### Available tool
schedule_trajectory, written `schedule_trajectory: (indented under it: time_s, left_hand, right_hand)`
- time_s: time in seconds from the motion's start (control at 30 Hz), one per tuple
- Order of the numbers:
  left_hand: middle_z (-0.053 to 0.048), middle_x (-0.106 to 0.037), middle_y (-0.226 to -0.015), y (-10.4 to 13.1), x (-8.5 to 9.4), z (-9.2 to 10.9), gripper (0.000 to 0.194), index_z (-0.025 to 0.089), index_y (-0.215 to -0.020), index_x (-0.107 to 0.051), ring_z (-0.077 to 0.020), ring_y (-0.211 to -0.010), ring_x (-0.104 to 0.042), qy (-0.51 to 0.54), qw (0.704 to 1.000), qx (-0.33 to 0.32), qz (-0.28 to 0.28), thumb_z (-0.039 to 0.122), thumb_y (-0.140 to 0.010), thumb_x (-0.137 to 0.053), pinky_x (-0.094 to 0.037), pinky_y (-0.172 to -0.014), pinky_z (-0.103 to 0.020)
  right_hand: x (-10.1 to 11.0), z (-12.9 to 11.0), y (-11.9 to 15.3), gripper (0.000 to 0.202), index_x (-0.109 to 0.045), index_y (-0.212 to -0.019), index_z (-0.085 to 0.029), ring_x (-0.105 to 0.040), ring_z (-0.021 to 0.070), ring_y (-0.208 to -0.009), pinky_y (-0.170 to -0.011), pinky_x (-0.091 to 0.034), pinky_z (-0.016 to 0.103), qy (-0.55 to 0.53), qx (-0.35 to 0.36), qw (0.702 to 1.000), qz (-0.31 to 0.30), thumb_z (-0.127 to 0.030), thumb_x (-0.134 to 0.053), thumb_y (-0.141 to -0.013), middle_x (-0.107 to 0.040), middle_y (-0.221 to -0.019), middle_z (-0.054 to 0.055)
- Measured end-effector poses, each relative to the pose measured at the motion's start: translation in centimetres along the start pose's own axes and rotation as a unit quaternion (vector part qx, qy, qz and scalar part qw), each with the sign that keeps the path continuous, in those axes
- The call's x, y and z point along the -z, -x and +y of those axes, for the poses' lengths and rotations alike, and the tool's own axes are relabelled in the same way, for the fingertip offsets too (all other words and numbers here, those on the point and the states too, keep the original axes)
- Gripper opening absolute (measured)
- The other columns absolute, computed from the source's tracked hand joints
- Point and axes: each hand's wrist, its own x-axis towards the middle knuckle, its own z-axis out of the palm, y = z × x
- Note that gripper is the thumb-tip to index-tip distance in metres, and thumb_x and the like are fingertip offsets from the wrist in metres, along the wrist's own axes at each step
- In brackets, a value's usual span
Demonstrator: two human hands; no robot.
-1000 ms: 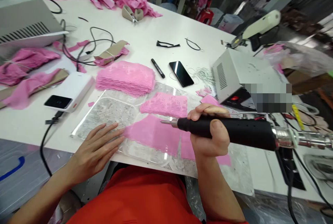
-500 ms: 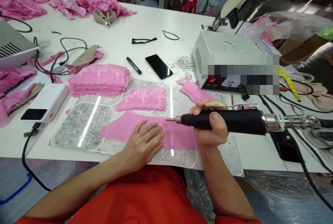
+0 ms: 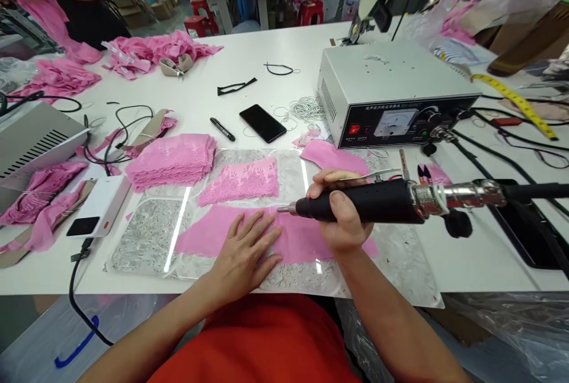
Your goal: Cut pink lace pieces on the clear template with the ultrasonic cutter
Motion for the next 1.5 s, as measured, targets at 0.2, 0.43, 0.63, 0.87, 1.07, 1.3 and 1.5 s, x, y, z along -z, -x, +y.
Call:
schedule_trajectory:
  time_s: [0.2, 0.43, 0.63, 0.87, 1.07, 1.3, 1.5]
  left_hand:
    - [-0.013, -0.055, -0.142, 0.0, -0.1, 0.0, 0.04, 0.019, -0.132, -0.057, -0.0329, -0.135, -0.046, 0.006, 1.0, 0.006, 0.002, 0.037, -0.096, -0.056, -0.031, -0.112, -0.057]
    - [-0.014, -0.056, -0.14, -0.1, -0.2, 0.1, 0.039, 0.019, -0.13, -0.058, -0.034, -0.132, -0.047, 0.009, 1.0, 0.007, 0.017, 0.038, -0.096, -0.056, -0.034, -0.109, -0.057]
    - [-0.013, -0.057, -0.139, -0.1, -0.2, 0.0, 0.04, 0.02, -0.13, -0.058, -0.0336, -0.132, -0.047, 0.008, 1.0, 0.006, 0.019, 0.038, -0.094, -0.058, -0.033, -0.11, -0.057]
    - [-0.014, -0.057, -0.139, 0.0, -0.2, 0.0, 0.04, 0.02, -0.129, -0.059, -0.0336, -0.133, -0.046, 0.005, 1.0, 0.008, 0.017, 0.038, -0.093, -0.059, -0.031, -0.112, -0.058]
    - [-0.013, -0.058, -0.138, -0.2, -0.2, 0.0, 0.039, 0.019, -0.13, -0.059, -0.0341, -0.132, -0.048, 0.01, 1.0, 0.008, 0.014, 0.038, -0.095, -0.056, -0.031, -0.111, -0.058]
    - [-0.014, -0.06, -0.135, 0.3, 0.9, 0.0, 0.036, 0.019, -0.128, -0.06, -0.032, -0.134, -0.048, 0.015, 1.0, -0.009, 0.024, 0.034, -0.095, -0.059, -0.027, -0.116, -0.058]
    - [-0.01, -0.069, -0.124, 1.6, 2.0, 0.6, 0.026, 0.016, -0.119, -0.063, -0.0254, -0.13, -0.054, 0.07, 0.995, -0.06, 0.04, 0.024, -0.097, -0.054, -0.026, -0.119, -0.049]
  right_hand:
    - [-0.2, 0.5, 0.2, 0.016, -0.064, -0.079, -0.02, -0.056, 0.0121, -0.055, -0.054, -0.049, 0.032, -0.003, -0.001, 1.0, -0.014, -0.031, -0.061, -0.068, -0.063, -0.077, 0.001]
    - [-0.3, 0.8, 0.1, 0.016, -0.064, -0.08, -0.02, -0.056, 0.0123, -0.055, -0.054, -0.049, 0.032, 0.0, 0.009, 0.999, -0.031, -0.03, -0.06, -0.068, -0.063, -0.077, 0.002]
    - [-0.3, 1.0, 0.1, 0.016, -0.064, -0.08, -0.02, -0.056, 0.0119, -0.055, -0.054, -0.049, 0.031, 0.0, 0.013, 0.999, -0.033, -0.03, -0.06, -0.068, -0.063, -0.077, 0.002]
    - [-0.3, 0.9, 0.3, 0.01, -0.062, -0.078, -0.021, -0.057, 0.0125, -0.057, -0.055, -0.05, 0.032, 0.029, 0.018, 0.998, -0.055, -0.03, -0.061, -0.073, -0.063, -0.076, 0.001]
    - [-0.5, 1.1, 0.1, 0.008, -0.062, -0.078, -0.021, -0.057, 0.0126, -0.058, -0.056, -0.051, 0.032, 0.028, 0.027, 0.997, -0.063, -0.028, -0.061, -0.075, -0.064, -0.076, 0.0]
    - [0.4, -0.6, -0.5, 0.015, -0.062, -0.071, -0.02, -0.052, 0.0119, -0.05, -0.048, -0.047, 0.03, 0.017, 0.026, 1.0, 0.001, -0.034, -0.061, -0.066, -0.06, -0.069, 0.001]
    - [1.2, -1.3, 0.0, 0.018, -0.063, -0.071, -0.018, -0.052, 0.0116, -0.049, -0.045, -0.046, 0.03, -0.01, -0.032, 0.998, -0.053, -0.036, -0.064, -0.067, -0.058, -0.067, 0.002]
